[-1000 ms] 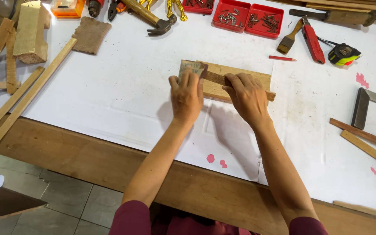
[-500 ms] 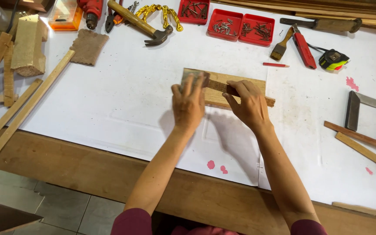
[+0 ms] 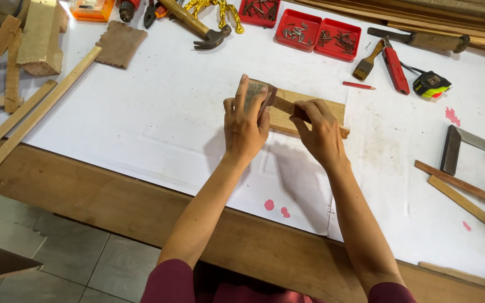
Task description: The recorder is sanding small wooden pieces and measuring them on a workbench.
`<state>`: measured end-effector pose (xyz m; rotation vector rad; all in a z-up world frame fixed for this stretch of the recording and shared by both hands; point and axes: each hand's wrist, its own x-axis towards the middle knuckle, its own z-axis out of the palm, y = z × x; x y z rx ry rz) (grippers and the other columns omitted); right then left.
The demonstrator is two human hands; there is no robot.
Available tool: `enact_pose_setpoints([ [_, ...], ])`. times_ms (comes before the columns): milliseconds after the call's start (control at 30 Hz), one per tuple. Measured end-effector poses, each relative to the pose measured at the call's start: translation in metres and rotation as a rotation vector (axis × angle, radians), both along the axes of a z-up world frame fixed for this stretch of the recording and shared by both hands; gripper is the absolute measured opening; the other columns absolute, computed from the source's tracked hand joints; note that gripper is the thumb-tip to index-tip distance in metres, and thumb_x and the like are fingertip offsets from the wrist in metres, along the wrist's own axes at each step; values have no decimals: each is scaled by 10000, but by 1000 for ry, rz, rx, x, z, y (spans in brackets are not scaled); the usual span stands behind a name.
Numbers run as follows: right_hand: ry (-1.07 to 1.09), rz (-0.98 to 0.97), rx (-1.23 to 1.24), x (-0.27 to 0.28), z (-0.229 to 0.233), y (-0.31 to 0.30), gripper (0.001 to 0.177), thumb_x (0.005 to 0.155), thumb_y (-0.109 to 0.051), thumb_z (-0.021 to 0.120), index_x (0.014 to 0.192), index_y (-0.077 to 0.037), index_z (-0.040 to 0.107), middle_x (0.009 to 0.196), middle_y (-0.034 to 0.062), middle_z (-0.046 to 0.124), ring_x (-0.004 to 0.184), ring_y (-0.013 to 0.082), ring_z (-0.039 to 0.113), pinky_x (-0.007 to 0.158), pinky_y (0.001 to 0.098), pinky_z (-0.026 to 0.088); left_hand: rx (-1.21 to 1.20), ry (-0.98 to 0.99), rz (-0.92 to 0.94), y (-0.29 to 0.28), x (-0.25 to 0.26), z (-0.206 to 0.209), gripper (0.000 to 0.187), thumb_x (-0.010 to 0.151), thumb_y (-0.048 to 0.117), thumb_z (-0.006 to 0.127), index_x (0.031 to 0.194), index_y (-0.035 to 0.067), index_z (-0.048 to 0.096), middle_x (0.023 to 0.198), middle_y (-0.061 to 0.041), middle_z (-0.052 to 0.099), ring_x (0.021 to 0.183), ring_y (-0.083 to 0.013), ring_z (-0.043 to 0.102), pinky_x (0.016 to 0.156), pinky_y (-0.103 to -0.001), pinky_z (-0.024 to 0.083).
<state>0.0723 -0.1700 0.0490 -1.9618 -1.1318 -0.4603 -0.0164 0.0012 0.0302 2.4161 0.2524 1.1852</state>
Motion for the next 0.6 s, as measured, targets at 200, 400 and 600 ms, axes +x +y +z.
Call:
enact_pose_setpoints([
  [200, -377, -236, -166, -19, 27, 4, 245, 884, -192, 836, 1088, -109, 730, 936, 1, 696, 823, 211, 659, 723, 416, 470, 105, -26, 30, -21, 3, -15, 377, 1003, 201, 725, 1351, 92, 633, 1563, -189, 460, 1234, -369, 538, 990, -461, 512],
  [400, -163, -150, -125, -16, 0, -3, 284, 930, -186, 841, 1140, -55, 701, 953, 64, 685, 802, 255, 664, 665, 387, 511, 77, 134, 127, -3, -10, -7, 373, 981, 179, 720, 1343, 110, 666, 1514, -81, 556, 1091, -343, 554, 852, -404, 543],
  [600, -46, -39, -36, -21, -5, 10, 290, 931, -142, 820, 1170, -30, 698, 988, 103, 682, 853, 264, 707, 709, 380, 561, 260, 12, 51, -16, -12, -23, 365, 997, 206, 709, 1352, 152, 643, 1531, -53, 535, 1270, -328, 574, 919, -407, 565],
])
